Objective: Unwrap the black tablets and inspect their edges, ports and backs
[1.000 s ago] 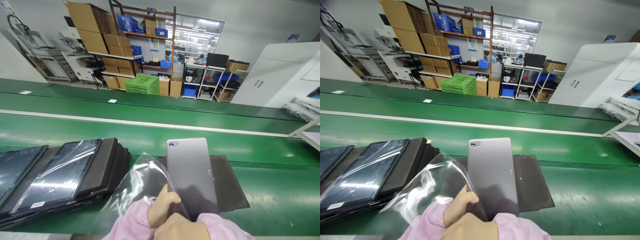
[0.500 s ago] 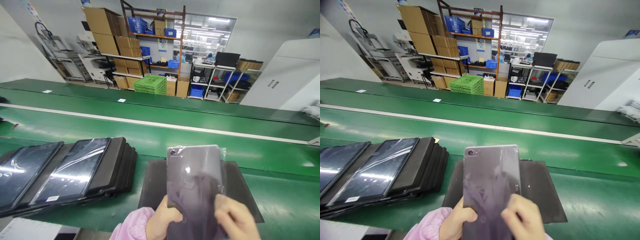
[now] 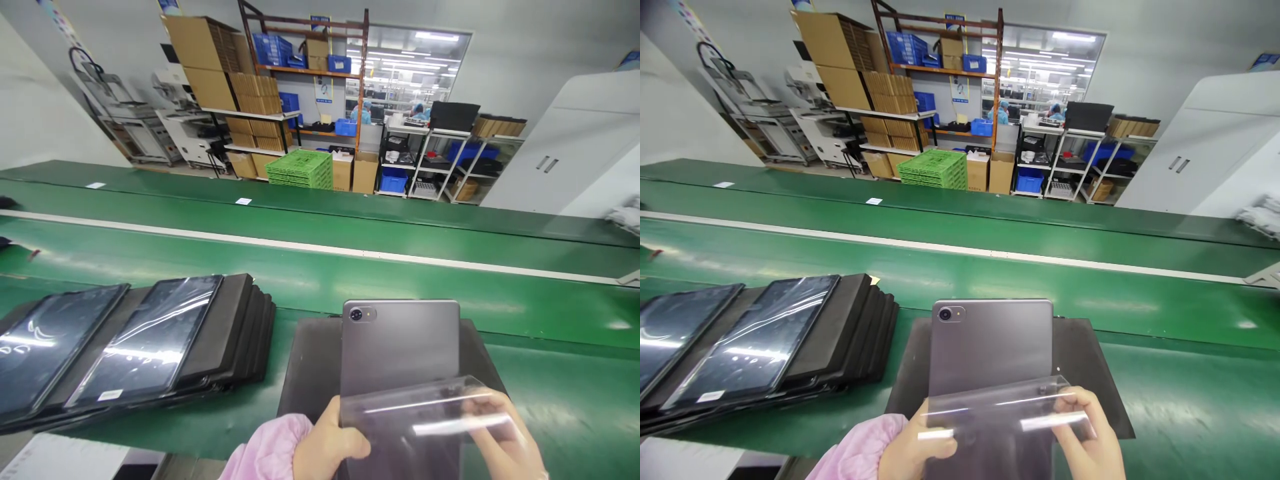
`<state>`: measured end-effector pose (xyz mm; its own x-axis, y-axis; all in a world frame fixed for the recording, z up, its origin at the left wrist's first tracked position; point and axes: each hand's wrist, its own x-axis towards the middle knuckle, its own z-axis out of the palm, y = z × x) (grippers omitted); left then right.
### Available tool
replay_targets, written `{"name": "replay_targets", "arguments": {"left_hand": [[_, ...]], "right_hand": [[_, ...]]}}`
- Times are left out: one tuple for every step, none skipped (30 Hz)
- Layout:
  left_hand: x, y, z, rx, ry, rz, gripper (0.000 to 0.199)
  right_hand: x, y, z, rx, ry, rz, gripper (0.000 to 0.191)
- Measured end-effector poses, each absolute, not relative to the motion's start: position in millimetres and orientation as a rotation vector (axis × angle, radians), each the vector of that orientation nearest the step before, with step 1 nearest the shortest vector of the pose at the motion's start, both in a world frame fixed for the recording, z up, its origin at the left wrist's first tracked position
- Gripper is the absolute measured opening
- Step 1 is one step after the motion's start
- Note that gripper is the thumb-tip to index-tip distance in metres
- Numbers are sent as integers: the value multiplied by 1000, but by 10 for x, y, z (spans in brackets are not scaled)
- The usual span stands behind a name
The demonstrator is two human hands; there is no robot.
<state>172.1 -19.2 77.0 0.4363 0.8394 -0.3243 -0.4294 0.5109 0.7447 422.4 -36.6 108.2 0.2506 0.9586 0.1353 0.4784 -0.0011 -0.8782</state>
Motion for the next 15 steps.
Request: {"name": "replay_targets", "arguments": {"left_hand": [[1710, -197, 776, 620, 768, 835, 34], [1703, -203, 781, 613, 783, 816, 36], [1703, -210, 786, 613, 794, 806, 38], [1711, -216, 790, 622, 791, 801, 39], [1730, -219, 797, 632, 784, 803, 38], [1759, -216, 807, 642, 785, 811, 35], [1799, -203, 822, 642, 806, 837, 31], [1846, -180, 842, 633, 841, 878, 28], [1898, -146, 866, 620, 881, 927, 25], [1952, -102, 892, 610, 917, 982, 23], [2002, -54, 916, 610, 940, 1034, 22], [2045, -6, 935, 630, 951, 1074, 21], [2079, 36, 947, 673, 965, 1100, 20], [2105, 67, 948, 737, 992, 1104, 19], [2122, 84, 939, 814, 1032, 1091, 20]], "right_hand": [[4233, -366, 1077, -1621, -1364, 660, 20], [4238, -364, 1071, -1614, -1376, 631, 20], [4237, -361, 1064, -1615, -1403, 588, 22], [4228, -356, 1056, -1622, -1431, 524, 28], [4207, -349, 1051, -1636, -1460, 444, 34], [4173, -340, 1047, -1650, -1508, 360, 38], [4126, -331, 1045, -1644, -1583, 275, 38], [4068, -320, 1045, -1597, -1682, 195, 34], [3999, -310, 1045, -1511, -1786, 127, 26], [3924, -300, 1044, -1412, -1876, 80, 16], [3848, -290, 1038, -1316, -1950, 56, 8], [3772, -280, 1029, -1232, -2010, 54, 18], [3700, -269, 1016, -1167, -2056, 69, 32], [3634, -257, 1001, -1128, -2091, 96, 44], [3573, -244, 984, -1113, -2117, 135, 53]]}}
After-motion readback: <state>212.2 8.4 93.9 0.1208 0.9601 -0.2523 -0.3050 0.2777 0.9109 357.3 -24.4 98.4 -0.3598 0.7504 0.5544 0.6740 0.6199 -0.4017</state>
